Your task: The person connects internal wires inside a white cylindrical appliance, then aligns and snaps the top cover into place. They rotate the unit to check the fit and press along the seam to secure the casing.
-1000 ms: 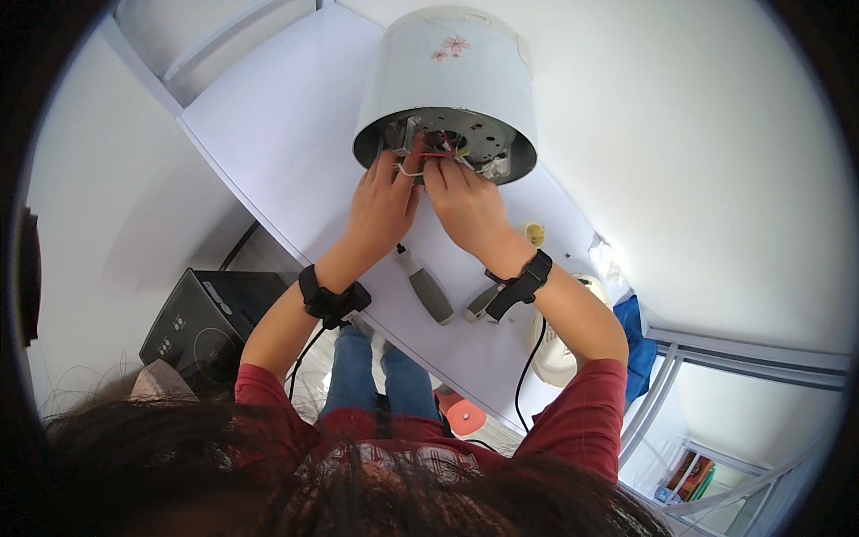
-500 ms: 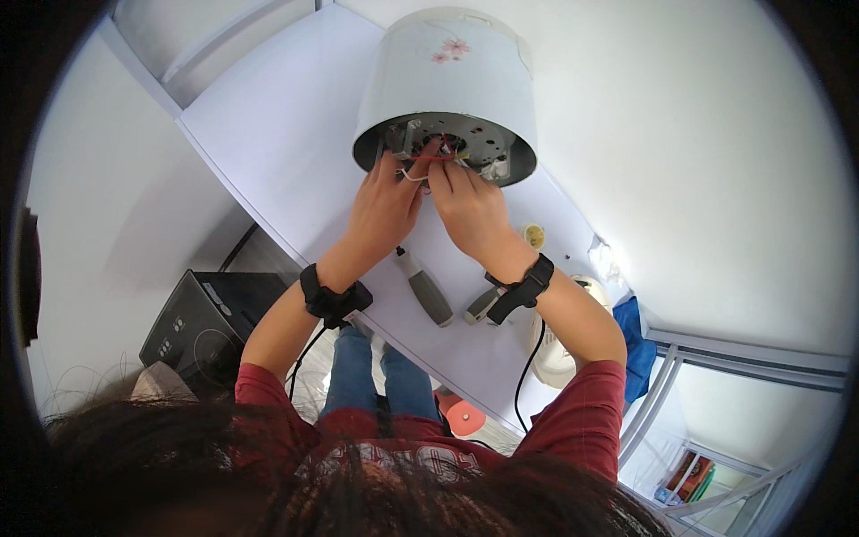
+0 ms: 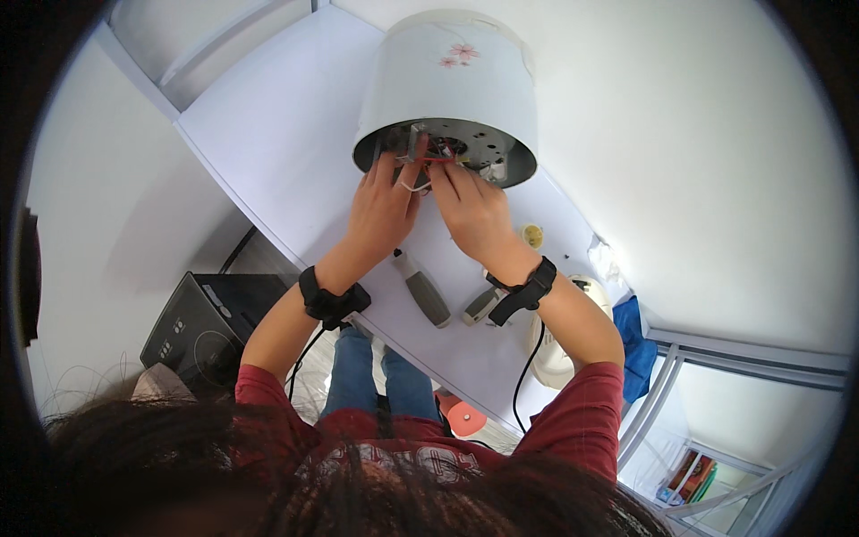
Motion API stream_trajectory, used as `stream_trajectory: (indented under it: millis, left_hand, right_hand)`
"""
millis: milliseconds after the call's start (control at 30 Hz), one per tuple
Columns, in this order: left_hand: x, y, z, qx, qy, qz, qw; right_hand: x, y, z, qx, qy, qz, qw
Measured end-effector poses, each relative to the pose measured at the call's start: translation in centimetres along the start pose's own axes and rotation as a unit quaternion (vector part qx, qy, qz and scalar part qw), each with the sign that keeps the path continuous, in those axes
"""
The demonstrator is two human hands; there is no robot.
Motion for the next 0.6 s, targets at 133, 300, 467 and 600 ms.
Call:
stream_trajectory:
  millis: [133,300,467,600]
  left_hand:
    - [0.2,0.6,-0.3,-0.069,-0.008,-0.017,0.997]
    - [0.3,0.8,-0.7,-0.138,-0.017,-0.008,0.990]
    - [0.4,1.4,-1.3,-0.192,-0.039,-0.048,0.979]
    - [0.3,1.4,-1.6,-0.187,-0.046,-0.063,0.979]
  right_hand:
    - [0.2,0.0,0.0,-0.007,0.001,0.003,1.000]
    - [0.0,-0.4,-0.3,-0.008,-0.008,0.018,1.000]
    - [-0.5,-0.8,-1.0,-0.020,-0.033,0.007,0.999]
    - [-0.5,-0.3,-1.3,-0.008,-0.045,-0.018,0.999]
Point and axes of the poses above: each hand's wrist, its own x-axis away from the middle knuckle, its own y-axis out of the palm, z = x × y, the point moved 10 cm from there along -x, towards the middle knuckle, and after that the axes turned 4 degrees about -y, right-handed, at the moved point
